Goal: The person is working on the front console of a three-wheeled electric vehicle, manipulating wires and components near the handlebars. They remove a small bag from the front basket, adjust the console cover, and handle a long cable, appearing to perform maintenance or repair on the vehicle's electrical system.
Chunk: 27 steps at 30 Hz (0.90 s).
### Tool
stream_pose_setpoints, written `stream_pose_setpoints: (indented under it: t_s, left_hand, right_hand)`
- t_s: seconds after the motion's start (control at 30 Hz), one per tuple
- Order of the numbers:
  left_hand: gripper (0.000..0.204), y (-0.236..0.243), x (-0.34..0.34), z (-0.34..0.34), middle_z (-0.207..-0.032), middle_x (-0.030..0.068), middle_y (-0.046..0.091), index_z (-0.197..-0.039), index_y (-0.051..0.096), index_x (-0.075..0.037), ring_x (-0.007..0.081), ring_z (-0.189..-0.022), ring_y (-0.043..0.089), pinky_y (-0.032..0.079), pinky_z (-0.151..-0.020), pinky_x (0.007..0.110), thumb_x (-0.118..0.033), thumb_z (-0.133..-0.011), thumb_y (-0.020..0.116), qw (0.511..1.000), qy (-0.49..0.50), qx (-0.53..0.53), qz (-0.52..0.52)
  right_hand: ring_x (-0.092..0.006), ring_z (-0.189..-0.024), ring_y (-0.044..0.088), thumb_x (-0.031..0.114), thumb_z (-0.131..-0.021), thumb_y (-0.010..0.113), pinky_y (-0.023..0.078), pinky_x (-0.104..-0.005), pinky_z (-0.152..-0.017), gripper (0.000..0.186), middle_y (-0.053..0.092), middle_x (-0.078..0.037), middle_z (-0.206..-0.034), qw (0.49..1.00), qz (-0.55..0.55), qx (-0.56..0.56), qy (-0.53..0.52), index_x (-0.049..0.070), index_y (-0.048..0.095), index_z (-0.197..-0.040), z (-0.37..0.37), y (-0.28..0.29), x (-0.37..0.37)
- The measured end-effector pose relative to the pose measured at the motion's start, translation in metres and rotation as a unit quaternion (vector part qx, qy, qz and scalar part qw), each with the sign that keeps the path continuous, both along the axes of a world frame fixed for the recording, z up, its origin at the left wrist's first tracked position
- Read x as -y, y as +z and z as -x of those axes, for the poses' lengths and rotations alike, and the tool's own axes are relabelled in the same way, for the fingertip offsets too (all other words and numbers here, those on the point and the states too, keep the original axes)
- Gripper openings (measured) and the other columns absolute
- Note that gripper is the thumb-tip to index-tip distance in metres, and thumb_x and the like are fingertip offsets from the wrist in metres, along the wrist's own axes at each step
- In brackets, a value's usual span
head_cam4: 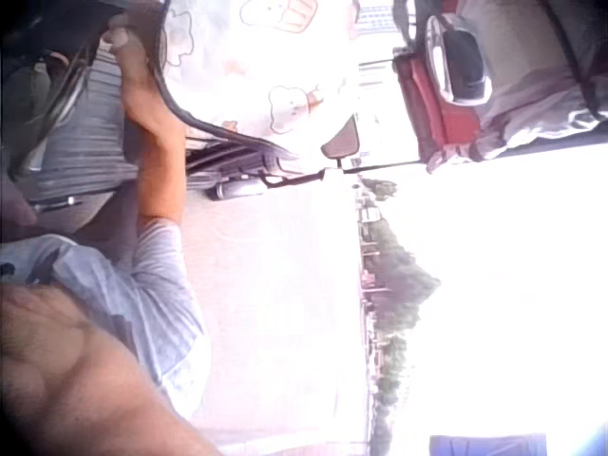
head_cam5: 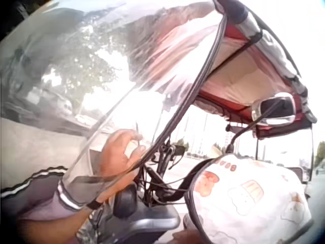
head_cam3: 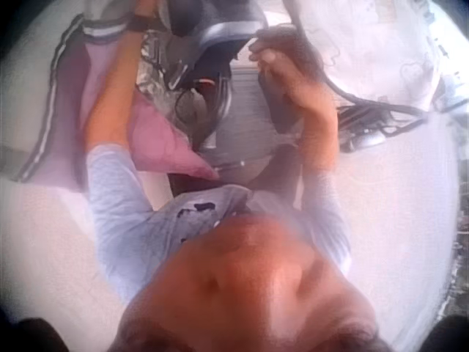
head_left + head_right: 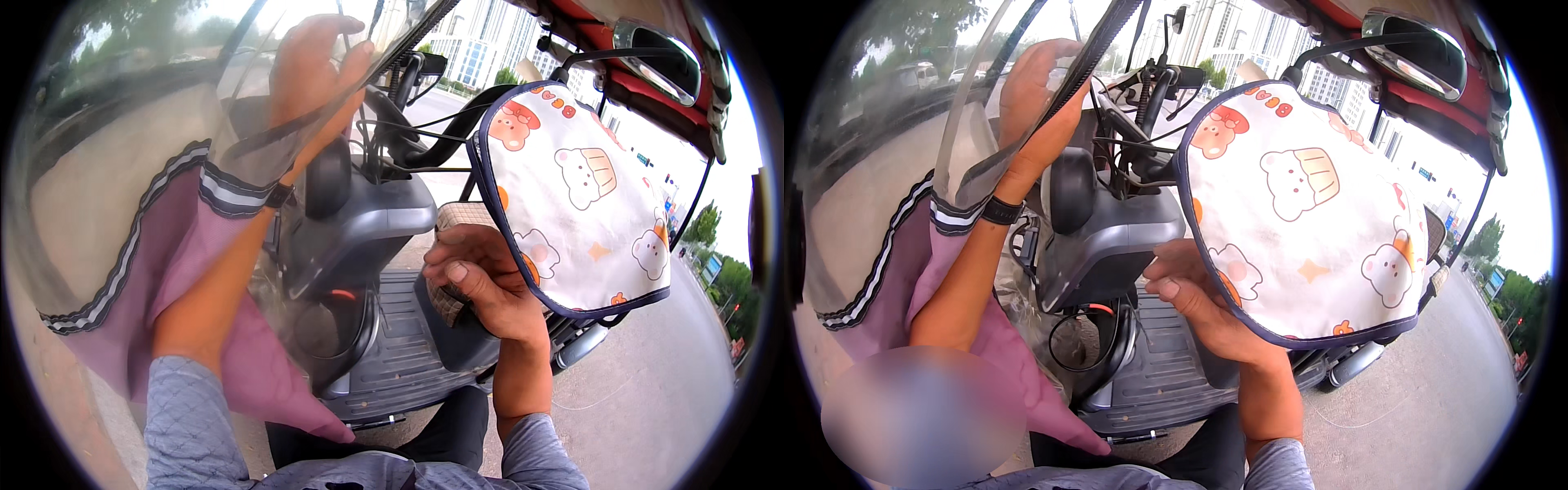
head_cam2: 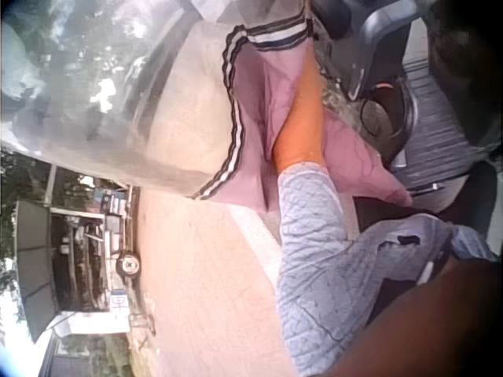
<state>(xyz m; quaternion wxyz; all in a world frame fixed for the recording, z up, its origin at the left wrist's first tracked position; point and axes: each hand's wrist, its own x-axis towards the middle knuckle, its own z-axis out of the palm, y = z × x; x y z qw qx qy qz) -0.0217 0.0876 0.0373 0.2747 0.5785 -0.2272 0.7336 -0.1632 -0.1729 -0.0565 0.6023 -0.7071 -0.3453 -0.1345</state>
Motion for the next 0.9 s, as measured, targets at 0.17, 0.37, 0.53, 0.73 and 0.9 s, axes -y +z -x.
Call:
stream_pose_setpoints:
  t_s: [0.17, 0.37, 0.53, 0.73, 0.9]
  left_hand:
    - [0.029, -0.004, -0.003, -0.005, -0.104, 0.0138, 0.067, -0.111, 0.068, -0.004, 0.0277, -0.099, 0.066, 0.051, -0.088, 0.037, -0.026, -0.092, 0.07, 0.984, -0.04, -0.166, 0.049]
    - [0.037, -0.019, -0.034, -0.069, -0.102, 0.0072, 0.069, -0.123, 0.066, 0.001, 0.014, -0.093, 0.065, 0.052, -0.084, 0.03, -0.028, -0.099, 0.065, 0.922, -0.221, -0.315, 0.042]
    - [0.035, -0.028, -0.025, -0.079, -0.11, 0.0099, 0.073, -0.128, 0.066, 0.003, 0.0158, -0.101, 0.068, 0.052, -0.089, 0.029, -0.017, -0.1, 0.063, 0.906, -0.247, -0.343, -0.029]
    - [0.034, -0.029, -0.043, -0.092, -0.113, 0.013, 0.074, -0.126, 0.068, 0.004, 0.0187, -0.104, 0.07, 0.053, -0.088, 0.03, -0.014, -0.097, 0.064, 0.929, -0.155, -0.337, 0.0]
    - [0.035, -0.047, -0.056, -0.115, -0.103, 0.0125, 0.074, -0.122, 0.069, 0.006, 0.0183, -0.092, 0.069, 0.054, -0.081, 0.031, -0.016, -0.095, 0.065, 0.907, -0.168, -0.386, 0.033]
  right_hand:
    - [-0.0223, -0.097, 0.073, 0.006, -0.09, 0.079, 0.061, -0.0342, -0.083, 0.038, 0.075, -0.013, -0.103, 1.0, 0.004, 0.018, 0.01, -0.004, 0.064, -0.124, 0.032, 0.027, 0.001]
    - [-0.0251, -0.105, 0.073, 0.008, -0.084, 0.084, 0.058, -0.0337, -0.091, 0.053, 0.075, -0.016, -0.114, 0.992, 0.089, 0.058, -0.062, -0.006, 0.062, -0.13, 0.05, 0.034, 0.043]
    - [-0.0306, -0.082, 0.075, 0.013, -0.085, 0.082, 0.063, -0.0404, -0.078, 0.04, 0.074, -0.019, -0.094, 0.986, 0.089, 0.117, -0.083, -0.009, 0.066, -0.114, 0.036, 0.027, 0.056]
    - [-0.0255, -0.086, 0.075, 0.006, -0.089, 0.076, 0.061, -0.036, -0.08, 0.03, 0.074, -0.017, -0.099, 0.968, 0.19, 0.119, -0.113, -0.007, 0.067, -0.115, 0.013, 0.024, 0.052]
    - [-0.0196, -0.091, 0.072, 0.005, -0.096, 0.07, 0.058, -0.0306, -0.078, 0.025, 0.074, -0.013, -0.104, 0.98, 0.149, -0.062, -0.114, -0.006, 0.066, -0.118, -0.053, -0.009, 0.066]
